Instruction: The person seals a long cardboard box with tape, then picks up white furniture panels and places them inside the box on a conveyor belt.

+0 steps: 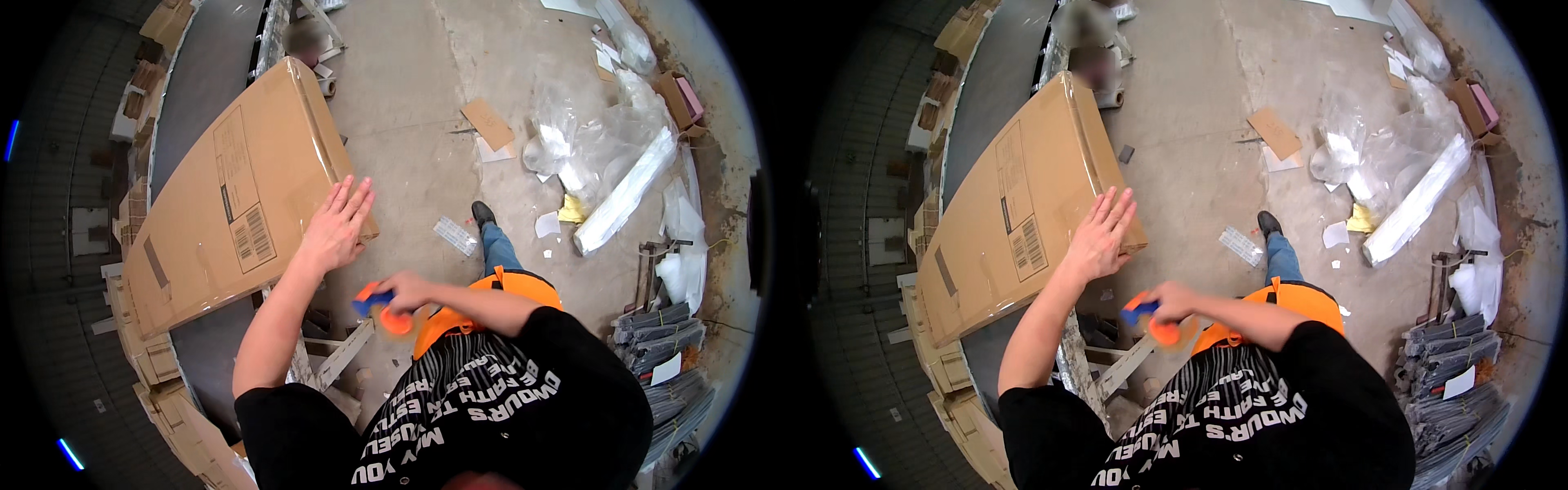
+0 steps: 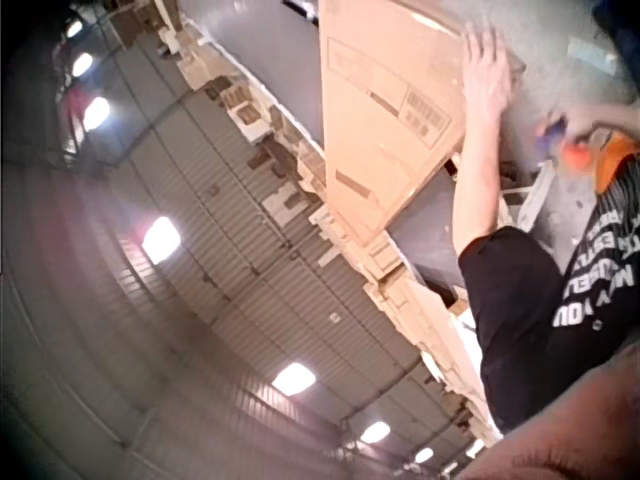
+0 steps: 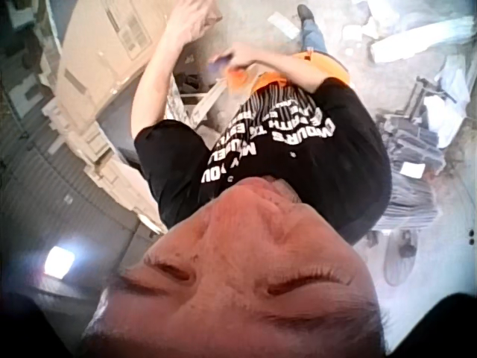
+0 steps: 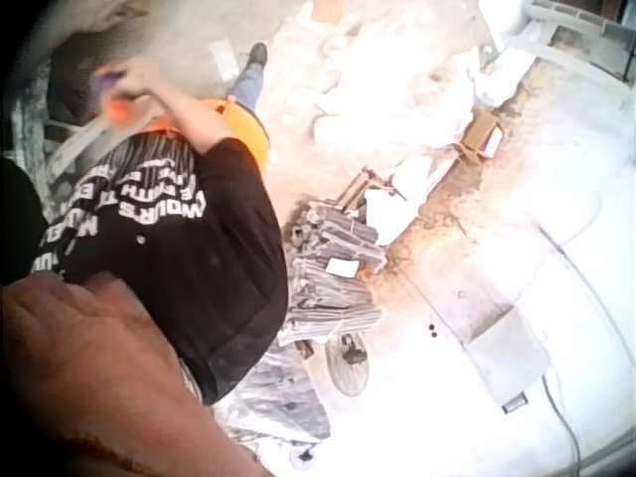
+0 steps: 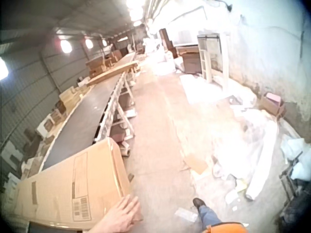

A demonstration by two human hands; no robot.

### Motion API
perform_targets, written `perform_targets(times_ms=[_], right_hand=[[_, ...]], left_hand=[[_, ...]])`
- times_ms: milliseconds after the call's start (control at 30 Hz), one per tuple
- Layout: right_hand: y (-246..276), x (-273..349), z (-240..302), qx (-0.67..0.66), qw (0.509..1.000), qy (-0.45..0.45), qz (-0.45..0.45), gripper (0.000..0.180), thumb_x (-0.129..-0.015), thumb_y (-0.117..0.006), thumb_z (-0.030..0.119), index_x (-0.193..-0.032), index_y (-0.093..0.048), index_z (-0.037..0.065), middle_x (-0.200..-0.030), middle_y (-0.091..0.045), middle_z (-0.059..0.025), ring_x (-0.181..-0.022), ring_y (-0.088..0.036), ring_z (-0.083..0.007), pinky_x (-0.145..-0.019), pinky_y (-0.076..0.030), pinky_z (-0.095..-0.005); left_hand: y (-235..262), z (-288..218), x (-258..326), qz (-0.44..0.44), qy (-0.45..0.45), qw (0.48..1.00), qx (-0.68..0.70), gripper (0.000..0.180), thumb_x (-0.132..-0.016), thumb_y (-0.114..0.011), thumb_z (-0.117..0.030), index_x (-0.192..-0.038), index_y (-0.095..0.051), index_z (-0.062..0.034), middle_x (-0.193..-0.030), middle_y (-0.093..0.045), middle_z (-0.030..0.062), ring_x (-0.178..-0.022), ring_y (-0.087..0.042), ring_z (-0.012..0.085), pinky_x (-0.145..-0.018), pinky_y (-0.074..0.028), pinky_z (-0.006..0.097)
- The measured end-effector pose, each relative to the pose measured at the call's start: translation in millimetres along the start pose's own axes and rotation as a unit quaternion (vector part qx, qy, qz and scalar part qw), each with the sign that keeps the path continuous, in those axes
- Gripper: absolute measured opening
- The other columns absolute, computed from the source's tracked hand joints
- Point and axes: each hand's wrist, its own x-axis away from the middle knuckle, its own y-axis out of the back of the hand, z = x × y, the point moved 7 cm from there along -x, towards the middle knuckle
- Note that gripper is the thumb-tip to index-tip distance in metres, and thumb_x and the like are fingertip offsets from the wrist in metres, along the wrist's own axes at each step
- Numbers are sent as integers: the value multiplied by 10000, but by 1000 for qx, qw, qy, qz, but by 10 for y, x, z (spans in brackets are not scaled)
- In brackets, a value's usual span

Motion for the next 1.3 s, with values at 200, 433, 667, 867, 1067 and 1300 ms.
perform_targets(times_ms=[200,433,667,867,1067,1300], right_hand=[[1848,23,-447,-276,933,42,-228,683,-557,-574,13,-1218,-655,166,-808,-666,-12,-569,-504,-59,-493,-410,-230],[829,200,82,-7,984,-30,177,651,-554,-631,27,-1189,-670,164,-727,-667,-29,-600,-572,-87,-516,-442,-254],[1363,318,-417,-373,927,-29,5,715,-498,-585,-77,-1207,-631,10,-999,-680,-100,-869,-625,-119,-793,-496,-263],[1767,482,-207,-544,836,61,-46,604,-546,-581,36,-1137,-573,-87,-821,-602,-126,-659,-552,-173,-562,-453,-275],[1706,626,176,-611,784,109,17,662,-561,-582,82,-1193,-503,-98,-836,-579,-148,-655,-524,-178,-583,-435,-285],[1833,745,506,-584,802,126,18,670,-549,-591,73,-1192,-521,-103,-863,-596,-154,-654,-526,-176,-587,-438,-277]], left_hand=[[-5,96,12,-111,-5,986,128,1178,-679,-696,-600,-1449,-120,81,-1510,-150,286,-1421,-155,386,-1172,-134,453],[-31,156,-63,-122,-21,986,108,992,-831,-552,-560,-1468,-98,50,-1514,-169,272,-1417,-146,417,-1157,-130,485],[77,196,-138,-108,8,990,93,843,-873,-532,-468,-1459,-190,32,-1516,-241,197,-1410,-206,376,-1160,-155,458],[82,221,-114,-146,24,983,105,902,-809,-613,-504,-1442,-247,24,-1472,-351,162,-1377,-294,363,-1137,-240,453],[218,69,-144,-257,121,931,230,757,-745,-746,-382,-1354,-457,-35,-1413,-453,140,-1343,-366,361,-1111,-279,473],[421,-348,-316,-438,155,753,467,295,-834,-693,-65,-1124,-663,-20,-1344,-511,208,-1274,-474,332,-1059,-364,410]])
